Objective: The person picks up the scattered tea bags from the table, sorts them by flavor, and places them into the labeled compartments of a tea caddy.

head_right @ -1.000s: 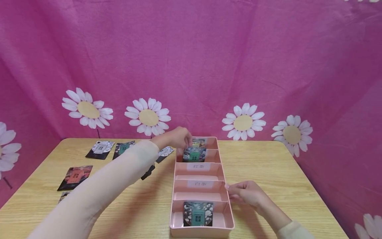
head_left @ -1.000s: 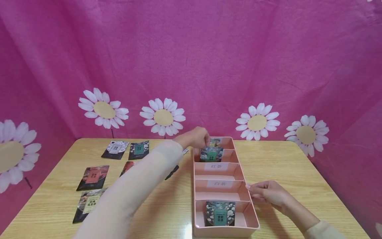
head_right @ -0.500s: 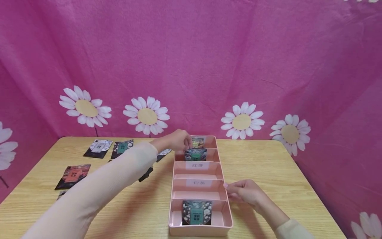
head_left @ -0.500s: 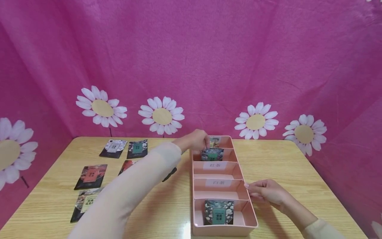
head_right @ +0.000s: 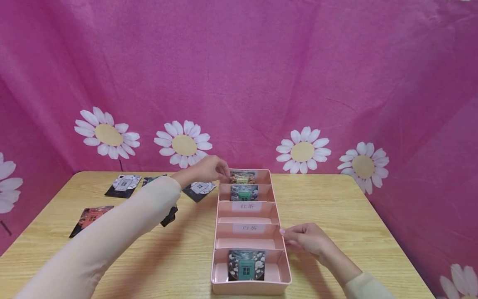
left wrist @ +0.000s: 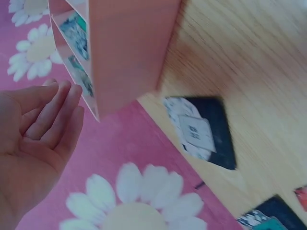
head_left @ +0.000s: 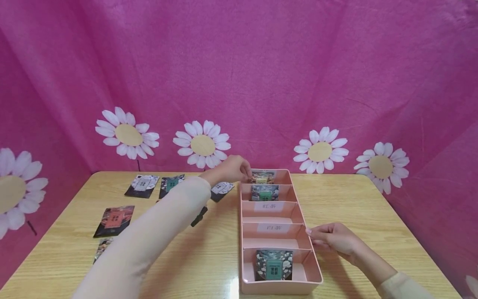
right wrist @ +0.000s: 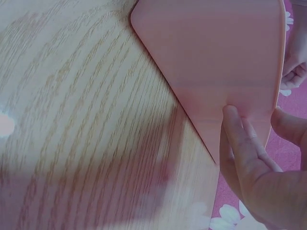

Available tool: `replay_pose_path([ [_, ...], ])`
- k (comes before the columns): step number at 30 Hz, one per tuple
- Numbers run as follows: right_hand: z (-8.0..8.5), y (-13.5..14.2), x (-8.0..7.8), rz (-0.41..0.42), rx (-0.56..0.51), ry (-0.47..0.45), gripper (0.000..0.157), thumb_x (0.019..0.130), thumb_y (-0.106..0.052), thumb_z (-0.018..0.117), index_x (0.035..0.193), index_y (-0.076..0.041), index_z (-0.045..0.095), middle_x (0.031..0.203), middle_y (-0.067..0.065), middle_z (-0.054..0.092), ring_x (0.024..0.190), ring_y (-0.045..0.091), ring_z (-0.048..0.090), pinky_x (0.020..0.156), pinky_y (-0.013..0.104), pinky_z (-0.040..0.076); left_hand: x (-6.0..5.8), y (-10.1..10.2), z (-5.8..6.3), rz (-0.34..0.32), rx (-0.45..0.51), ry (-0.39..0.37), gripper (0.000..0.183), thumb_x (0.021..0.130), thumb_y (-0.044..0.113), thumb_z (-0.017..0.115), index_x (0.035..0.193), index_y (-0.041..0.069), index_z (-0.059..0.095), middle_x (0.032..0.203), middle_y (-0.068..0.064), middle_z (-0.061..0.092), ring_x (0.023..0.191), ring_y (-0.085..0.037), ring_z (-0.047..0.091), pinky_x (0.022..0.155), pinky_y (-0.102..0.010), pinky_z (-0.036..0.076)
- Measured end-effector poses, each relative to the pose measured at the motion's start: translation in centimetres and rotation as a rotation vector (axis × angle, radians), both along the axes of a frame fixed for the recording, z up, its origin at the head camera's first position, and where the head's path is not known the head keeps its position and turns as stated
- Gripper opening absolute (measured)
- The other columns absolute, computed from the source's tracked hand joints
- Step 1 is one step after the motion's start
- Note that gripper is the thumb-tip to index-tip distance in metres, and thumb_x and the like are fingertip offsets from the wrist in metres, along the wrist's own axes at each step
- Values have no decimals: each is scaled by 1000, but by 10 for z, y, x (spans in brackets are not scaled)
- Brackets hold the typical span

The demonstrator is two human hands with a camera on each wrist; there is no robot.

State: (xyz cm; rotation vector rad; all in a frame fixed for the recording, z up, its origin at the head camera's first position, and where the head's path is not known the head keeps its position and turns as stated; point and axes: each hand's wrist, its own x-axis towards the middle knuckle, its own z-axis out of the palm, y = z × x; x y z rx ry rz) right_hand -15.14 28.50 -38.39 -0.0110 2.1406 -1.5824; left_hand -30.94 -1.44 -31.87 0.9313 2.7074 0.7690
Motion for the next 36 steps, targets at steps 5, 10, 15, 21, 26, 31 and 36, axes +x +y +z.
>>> replay_pose_path([
  [5, -1, 0, 1, 3, 0, 4, 52, 94, -25, 61, 118, 21, 55, 103, 7, 74, 91, 3, 67, 83, 25, 56, -4, -24, -15, 67, 0, 15, 15, 81, -3, 61, 91, -2, 72, 89, -14, 74, 84, -21, 68, 77, -23, 53],
  [10, -3, -1, 1, 11, -24, 12, 49, 94, -22, 60, 116, 21, 56, 100, 6, 75, 88, 3, 68, 82, 26, 57, -23, -48, -47, 112, -54, -24, 14, 77, -2, 61, 84, 1, 73, 84, -11, 73, 81, -19, 67, 76, -28, 55],
  [15, -4, -3, 2, 15, -43, 8, 49, 95, -21, 59, 116, 22, 55, 98, 4, 75, 87, 3, 67, 82, 28, 57, -41, -67, -81, 122, -161, -18, 14, 79, 3, 62, 82, 10, 74, 83, -2, 72, 81, -15, 63, 77, -28, 53],
  [21, -5, -3, 3, 15, -41, 9, 51, 95, -21, 59, 118, 25, 52, 101, 8, 74, 89, 4, 67, 83, 29, 57, 1, -67, -62, 177, -271, -59, 19, 86, -2, 56, 93, 2, 73, 97, -10, 71, 88, -19, 60, 84, -34, 53],
  [26, -3, -2, 3, 4, -40, 10, 50, 95, -21, 59, 117, 24, 53, 100, 7, 75, 89, 3, 68, 82, 28, 57, 13, -69, -63, 136, -285, -2, 24, 82, -7, 54, 94, 0, 74, 96, -11, 72, 89, -19, 62, 88, -36, 53],
  [31, -1, -1, 2, -12, -26, 14, 51, 94, -21, 60, 117, 23, 53, 102, 11, 74, 88, 4, 68, 82, 28, 57, 18, -72, -66, 73, -270, 29, 26, 79, -9, 54, 92, 0, 74, 95, -11, 72, 87, -17, 62, 85, -36, 55],
  [36, -1, 0, 1, -8, -28, 20, 51, 94, -21, 60, 118, 24, 52, 102, 12, 74, 88, 5, 69, 82, 28, 57, 28, -74, -70, -15, -292, 52, 17, 79, -8, 57, 79, 0, 73, 72, -3, 61, 68, -12, 45, 65, -24, 45],
])
